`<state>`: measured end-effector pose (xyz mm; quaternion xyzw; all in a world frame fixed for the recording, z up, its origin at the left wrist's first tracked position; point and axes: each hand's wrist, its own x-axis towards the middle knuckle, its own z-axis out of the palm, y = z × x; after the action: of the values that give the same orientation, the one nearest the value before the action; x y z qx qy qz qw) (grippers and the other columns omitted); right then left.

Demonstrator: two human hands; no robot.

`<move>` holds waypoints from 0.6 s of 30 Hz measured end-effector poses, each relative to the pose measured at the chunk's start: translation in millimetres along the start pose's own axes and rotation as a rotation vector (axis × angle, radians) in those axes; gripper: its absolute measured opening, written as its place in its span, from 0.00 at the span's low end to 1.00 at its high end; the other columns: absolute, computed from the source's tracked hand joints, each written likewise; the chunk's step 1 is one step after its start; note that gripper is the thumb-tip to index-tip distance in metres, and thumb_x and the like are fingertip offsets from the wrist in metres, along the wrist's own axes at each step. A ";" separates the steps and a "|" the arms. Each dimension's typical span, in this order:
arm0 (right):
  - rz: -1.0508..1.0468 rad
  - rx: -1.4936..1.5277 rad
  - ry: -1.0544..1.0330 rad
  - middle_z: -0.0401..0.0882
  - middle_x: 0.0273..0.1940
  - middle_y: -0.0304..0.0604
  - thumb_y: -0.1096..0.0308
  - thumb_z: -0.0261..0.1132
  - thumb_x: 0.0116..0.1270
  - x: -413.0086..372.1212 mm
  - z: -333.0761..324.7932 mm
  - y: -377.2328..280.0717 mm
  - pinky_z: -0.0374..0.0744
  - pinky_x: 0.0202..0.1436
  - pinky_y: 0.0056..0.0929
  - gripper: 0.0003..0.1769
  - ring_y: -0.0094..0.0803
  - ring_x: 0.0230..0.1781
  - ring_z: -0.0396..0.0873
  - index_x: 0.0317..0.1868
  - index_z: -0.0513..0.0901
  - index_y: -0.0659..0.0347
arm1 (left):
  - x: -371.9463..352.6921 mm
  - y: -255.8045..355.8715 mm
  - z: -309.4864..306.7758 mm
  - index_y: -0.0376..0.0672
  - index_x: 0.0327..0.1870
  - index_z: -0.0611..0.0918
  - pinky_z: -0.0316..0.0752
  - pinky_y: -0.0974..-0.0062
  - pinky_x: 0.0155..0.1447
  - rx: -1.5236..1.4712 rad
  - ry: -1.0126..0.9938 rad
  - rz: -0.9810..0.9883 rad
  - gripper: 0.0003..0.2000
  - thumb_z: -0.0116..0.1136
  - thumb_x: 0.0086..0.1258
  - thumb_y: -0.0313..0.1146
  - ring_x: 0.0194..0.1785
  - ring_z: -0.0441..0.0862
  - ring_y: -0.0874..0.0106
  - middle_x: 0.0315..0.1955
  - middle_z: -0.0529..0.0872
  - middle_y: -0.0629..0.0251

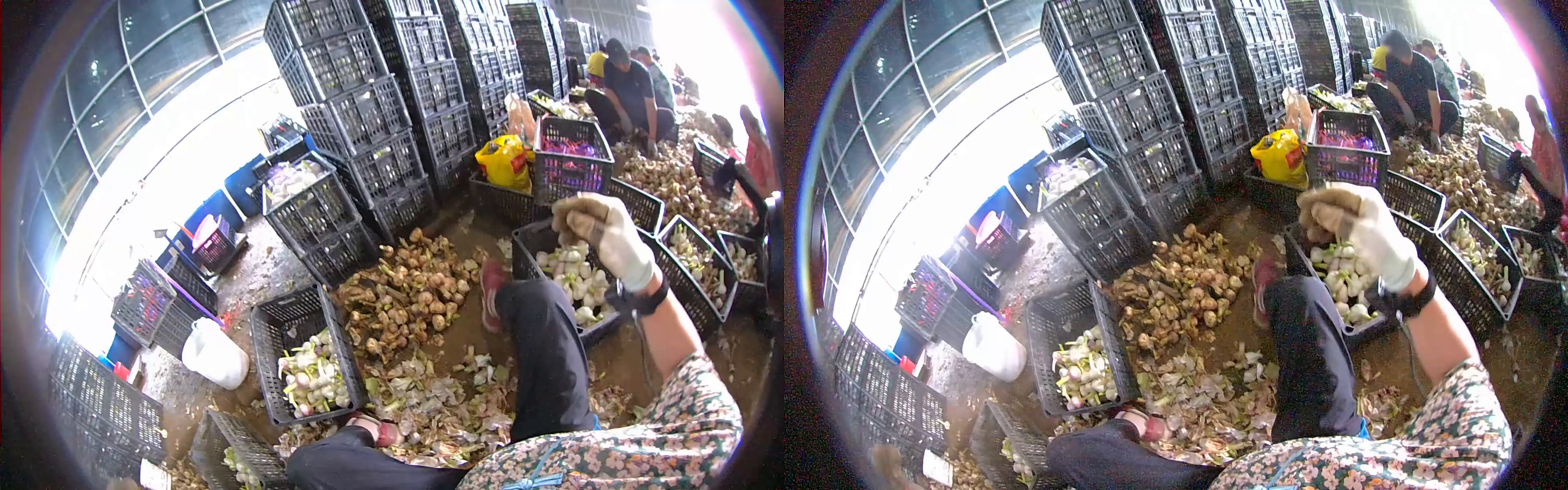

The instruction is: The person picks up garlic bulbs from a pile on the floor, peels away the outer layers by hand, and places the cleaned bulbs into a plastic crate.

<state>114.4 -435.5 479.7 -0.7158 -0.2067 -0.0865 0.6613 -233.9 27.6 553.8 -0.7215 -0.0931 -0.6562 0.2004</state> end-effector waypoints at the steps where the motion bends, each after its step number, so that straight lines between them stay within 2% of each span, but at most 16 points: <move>1: -0.022 -0.041 -0.049 0.86 0.42 0.42 0.71 0.62 0.74 19.3 -2.0 -9.0 0.82 0.42 0.22 0.13 0.24 0.38 0.82 0.53 0.83 0.69 | 2.1 -0.5 8.5 0.27 0.57 0.76 0.83 0.64 0.50 -0.190 -0.091 -0.088 0.20 0.45 0.83 0.40 0.47 0.86 0.62 0.52 0.83 0.49; 4: 0.009 -0.182 -0.243 0.87 0.43 0.44 0.66 0.64 0.72 91.3 24.3 -13.3 0.84 0.43 0.26 0.15 0.25 0.38 0.84 0.54 0.84 0.67 | -3.2 6.5 65.3 0.30 0.63 0.74 0.78 0.64 0.61 -0.769 -0.421 -0.348 0.22 0.42 0.84 0.42 0.56 0.83 0.63 0.62 0.78 0.50; 6: 0.002 -0.336 -0.374 0.88 0.44 0.44 0.64 0.66 0.71 146.7 65.0 21.9 0.85 0.44 0.28 0.18 0.28 0.37 0.85 0.54 0.84 0.67 | -39.4 21.9 138.7 0.37 0.57 0.81 0.78 0.70 0.53 -0.724 -0.665 -0.564 0.22 0.51 0.78 0.49 0.45 0.84 0.70 0.44 0.87 0.59; 8: 0.068 -0.339 -0.512 0.88 0.45 0.43 0.60 0.66 0.70 201.3 114.9 91.1 0.85 0.45 0.29 0.20 0.27 0.38 0.85 0.55 0.84 0.67 | -94.1 52.2 216.2 0.39 0.58 0.80 0.80 0.66 0.56 -1.003 -0.925 -0.717 0.18 0.58 0.76 0.43 0.47 0.84 0.68 0.45 0.86 0.61; 9: 0.083 -0.430 -0.567 0.88 0.45 0.43 0.60 0.65 0.70 227.0 144.9 133.6 0.85 0.43 0.29 0.20 0.28 0.38 0.85 0.54 0.84 0.67 | -110.7 82.4 246.4 0.36 0.54 0.81 0.81 0.69 0.54 -1.004 -1.055 -0.921 0.13 0.62 0.72 0.30 0.47 0.84 0.70 0.44 0.86 0.60; 10: 0.099 -0.517 -0.620 0.89 0.44 0.43 0.61 0.65 0.70 244.5 178.0 176.8 0.85 0.42 0.30 0.19 0.29 0.37 0.85 0.53 0.85 0.67 | -181.0 85.0 294.2 0.35 0.54 0.81 0.80 0.72 0.53 -0.951 -1.087 -0.793 0.14 0.64 0.70 0.29 0.47 0.84 0.70 0.44 0.86 0.60; 11: 0.212 -0.608 -0.676 0.88 0.44 0.44 0.63 0.64 0.69 256.5 211.3 209.7 0.85 0.41 0.32 0.18 0.32 0.37 0.86 0.52 0.85 0.67 | -227.2 110.5 332.7 0.35 0.55 0.81 0.80 0.73 0.53 -1.083 -1.140 -1.110 0.16 0.67 0.68 0.28 0.47 0.83 0.71 0.45 0.85 0.61; 12: 0.321 -0.699 -0.734 0.88 0.44 0.45 0.65 0.64 0.68 266.9 244.7 244.4 0.85 0.40 0.34 0.16 0.35 0.37 0.86 0.51 0.86 0.67 | -282.5 130.3 367.3 0.37 0.57 0.80 0.79 0.72 0.55 -1.209 -1.052 -1.261 0.18 0.67 0.67 0.28 0.47 0.82 0.71 0.46 0.84 0.62; 14: 0.132 -1.094 -0.948 0.88 0.42 0.45 0.69 0.61 0.68 284.6 309.7 340.3 0.84 0.40 0.36 0.14 0.43 0.37 0.86 0.50 0.87 0.64 | -336.1 167.8 414.1 0.37 0.60 0.79 0.77 0.74 0.57 -0.917 -1.245 -1.066 0.22 0.69 0.67 0.31 0.48 0.81 0.72 0.47 0.83 0.62; 16: -0.047 -1.225 -1.027 0.87 0.44 0.47 0.68 0.62 0.69 283.5 367.4 476.4 0.83 0.43 0.38 0.13 0.44 0.42 0.85 0.50 0.88 0.61 | -415.7 192.9 458.2 0.38 0.63 0.77 0.76 0.70 0.61 -0.929 -1.234 -1.291 0.26 0.70 0.66 0.37 0.56 0.80 0.65 0.54 0.82 0.55; 18: -0.291 -1.544 -1.404 0.86 0.49 0.51 0.66 0.64 0.70 275.8 392.9 447.9 0.82 0.46 0.36 0.15 0.42 0.48 0.84 0.55 0.85 0.59 | -443.4 213.9 480.7 0.39 0.67 0.73 0.71 0.63 0.68 -0.685 -1.319 -1.267 0.30 0.69 0.67 0.40 0.67 0.74 0.55 0.63 0.77 0.48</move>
<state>487.5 -17.2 137.8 -0.8005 -0.5161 0.1608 -0.2588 234.4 89.3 53.5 -0.7793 -0.3615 -0.0984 -0.5023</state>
